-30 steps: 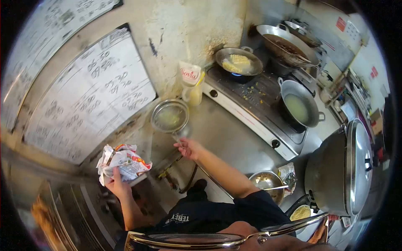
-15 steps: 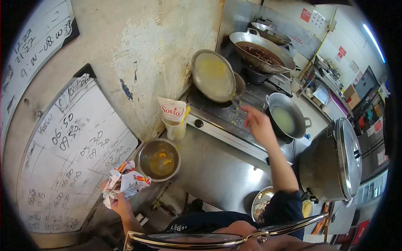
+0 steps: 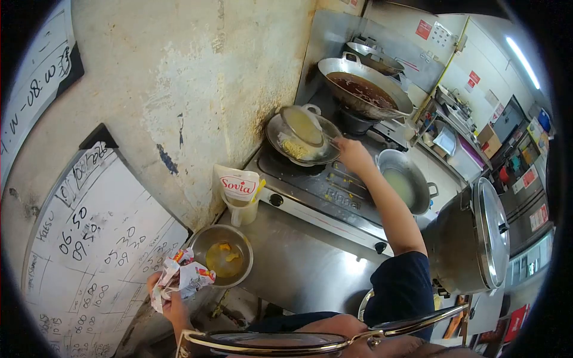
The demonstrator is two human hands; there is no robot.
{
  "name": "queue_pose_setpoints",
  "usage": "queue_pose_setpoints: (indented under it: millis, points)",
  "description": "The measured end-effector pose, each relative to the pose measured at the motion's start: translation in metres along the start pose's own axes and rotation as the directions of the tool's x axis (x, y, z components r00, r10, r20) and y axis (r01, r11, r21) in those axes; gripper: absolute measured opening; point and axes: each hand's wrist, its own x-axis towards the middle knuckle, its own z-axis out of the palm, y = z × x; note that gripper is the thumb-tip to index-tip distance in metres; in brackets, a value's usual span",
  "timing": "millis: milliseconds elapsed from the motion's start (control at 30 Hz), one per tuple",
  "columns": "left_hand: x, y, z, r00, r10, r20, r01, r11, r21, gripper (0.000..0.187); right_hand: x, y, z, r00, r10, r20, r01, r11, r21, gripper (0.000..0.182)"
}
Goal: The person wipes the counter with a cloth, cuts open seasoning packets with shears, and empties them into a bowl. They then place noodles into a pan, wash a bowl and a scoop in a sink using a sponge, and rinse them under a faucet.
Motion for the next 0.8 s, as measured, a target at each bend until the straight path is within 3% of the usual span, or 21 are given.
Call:
queue_pose_setpoints:
  millis: [33,67,100,133,233,267,333,367,400,433,467,500,633,733,800]
  points:
    - [0.001,-0.002,0.002,1.000,0.001,-0.003,-0.001,1.000,-0.001,0.033,0.007,0.005,-0.006,0.997,-0.065,-0.044,0.066,0.998,0.017,0.030]
    - [-0.001,-0.003,0.002,0.995,-0.092,-0.031,0.092,0.996,-0.014,0.034,0.015,0.010,-0.012,0.988,-0.130,-0.088,0.133,0.991,0.031,0.028]
    - [-0.003,-0.005,0.002,0.981,-0.184,-0.057,0.183,0.983,-0.029,0.036,0.024,0.014,-0.018,0.988,-0.121,-0.091,0.125,0.991,0.041,0.030]
    - [-0.007,-0.010,-0.002,0.981,-0.182,-0.059,0.181,0.983,-0.026,0.036,0.031,0.014,-0.022,0.988,-0.122,-0.092,0.127,0.991,0.044,0.030]
    - [-0.011,-0.019,-0.012,0.955,-0.291,-0.051,0.295,0.952,0.086,0.033,0.049,0.018,-0.029,0.997,-0.039,-0.069,0.026,0.983,-0.179,0.027]
    - [-0.011,-0.012,-0.010,0.945,-0.320,-0.063,0.325,0.942,0.086,0.033,0.057,0.028,-0.024,0.997,-0.042,-0.069,0.029,0.983,-0.179,0.027]
    - [-0.014,-0.009,-0.007,0.934,-0.349,-0.082,0.355,0.931,0.080,0.033,0.077,0.063,-0.002,0.996,-0.090,0.006,0.090,0.985,-0.149,0.027]
    - [-0.015,-0.009,-0.009,0.923,-0.367,-0.117,0.381,0.915,0.132,0.034,0.088,0.089,0.018,0.964,-0.263,-0.039,0.260,0.963,-0.076,0.027]
    - [-0.016,-0.009,-0.011,0.911,-0.383,-0.151,0.407,0.895,0.184,0.035,0.088,0.090,0.018,0.963,-0.266,-0.040,0.262,0.962,-0.074,0.027]
    - [-0.017,-0.011,-0.013,0.912,-0.381,-0.152,0.405,0.895,0.186,0.035,0.085,0.088,0.017,0.988,-0.104,0.111,0.080,0.976,0.201,0.026]
    - [-0.018,-0.013,-0.016,0.915,-0.377,-0.140,0.398,0.899,0.184,0.036,0.080,0.087,0.015,0.955,0.016,0.297,-0.147,0.893,0.426,0.027]
    - [-0.018,-0.014,-0.017,0.919,-0.374,-0.128,0.392,0.902,0.182,0.038,0.073,0.086,0.012,0.936,0.073,0.345,-0.263,0.797,0.543,0.029]
    - [-0.015,-0.014,-0.012,0.954,-0.294,-0.062,0.298,0.951,0.081,0.041,0.060,0.086,-0.006,0.931,0.009,0.365,-0.251,0.741,0.623,0.028]
    - [-0.012,-0.011,-0.006,0.967,-0.252,-0.030,0.253,0.966,0.050,0.043,0.047,0.069,-0.032,0.934,-0.012,0.357,-0.199,0.811,0.551,0.027]
    - [-0.010,-0.010,0.003,0.984,-0.174,-0.025,0.173,0.984,-0.038,0.043,0.039,0.057,-0.046,0.945,-0.160,0.285,0.060,0.942,0.332,0.028]
